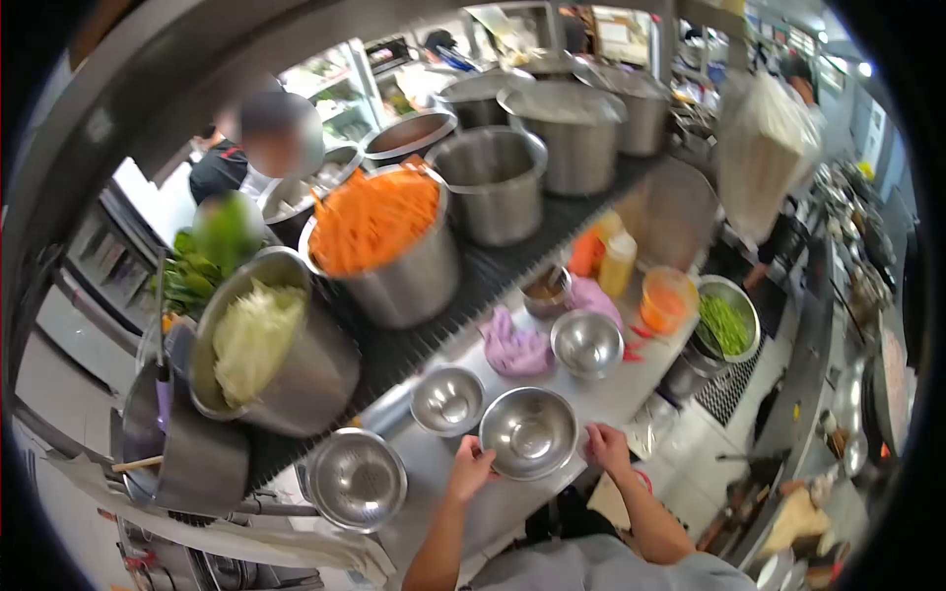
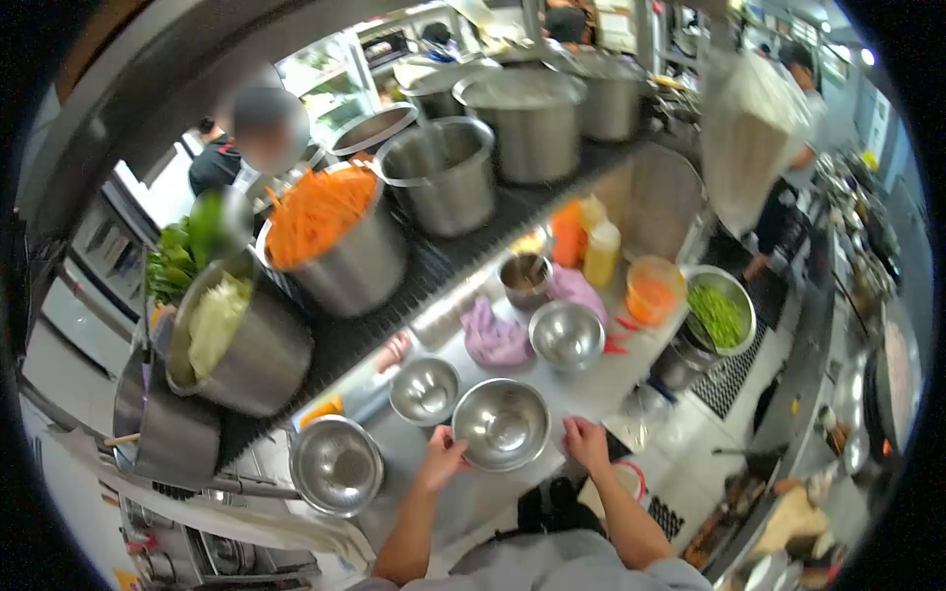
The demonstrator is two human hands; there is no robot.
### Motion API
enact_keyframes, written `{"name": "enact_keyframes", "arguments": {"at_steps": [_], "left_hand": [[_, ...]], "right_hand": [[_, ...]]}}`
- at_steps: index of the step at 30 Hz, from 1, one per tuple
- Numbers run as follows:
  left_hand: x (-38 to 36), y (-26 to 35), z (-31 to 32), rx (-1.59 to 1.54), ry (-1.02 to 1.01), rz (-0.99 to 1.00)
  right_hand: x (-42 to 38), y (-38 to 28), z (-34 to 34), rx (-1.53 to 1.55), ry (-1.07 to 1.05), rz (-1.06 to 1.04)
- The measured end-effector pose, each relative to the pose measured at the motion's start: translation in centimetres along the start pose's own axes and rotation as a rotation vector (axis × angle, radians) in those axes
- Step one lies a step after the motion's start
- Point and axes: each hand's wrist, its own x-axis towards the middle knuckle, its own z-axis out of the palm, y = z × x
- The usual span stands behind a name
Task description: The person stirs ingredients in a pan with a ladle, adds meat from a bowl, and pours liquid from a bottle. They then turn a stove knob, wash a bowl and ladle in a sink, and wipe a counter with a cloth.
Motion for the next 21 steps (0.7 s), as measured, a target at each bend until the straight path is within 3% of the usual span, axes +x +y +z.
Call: {"name": "enact_keyframes", "arguments": {"at_steps": [3,6,7,9,13,16,21], "left_hand": [[3.4,5.9,1.0,-0.224,0.044,0.040],[9.5,10.7,1.5,-0.413,0.065,0.047],[12.6,11.4,1.5,-0.502,0.060,0.010],[23.4,6.7,0.0,-0.289,0.101,0.407],[27.0,7.7,7.6,-0.200,-0.065,0.344],[29.3,6.5,12.0,-0.135,-0.164,0.265],[33.5,9.5,18.3,-0.111,-0.240,0.249]], "right_hand": [[3.1,-0.3,0.2,-0.286,0.139,-0.275],[4.9,-1.8,0.7,-0.377,0.171,-0.435],[5.3,-1.2,0.7,-0.375,0.148,-0.451],[5.8,0.8,0.6,-0.361,0.065,-0.420],[5.9,-0.9,-0.4,-0.328,0.094,-0.321],[6.1,0.2,-0.8,-0.336,-0.036,-0.311],[7.1,0.9,-1.8,-0.274,-0.074,-0.400]]}}
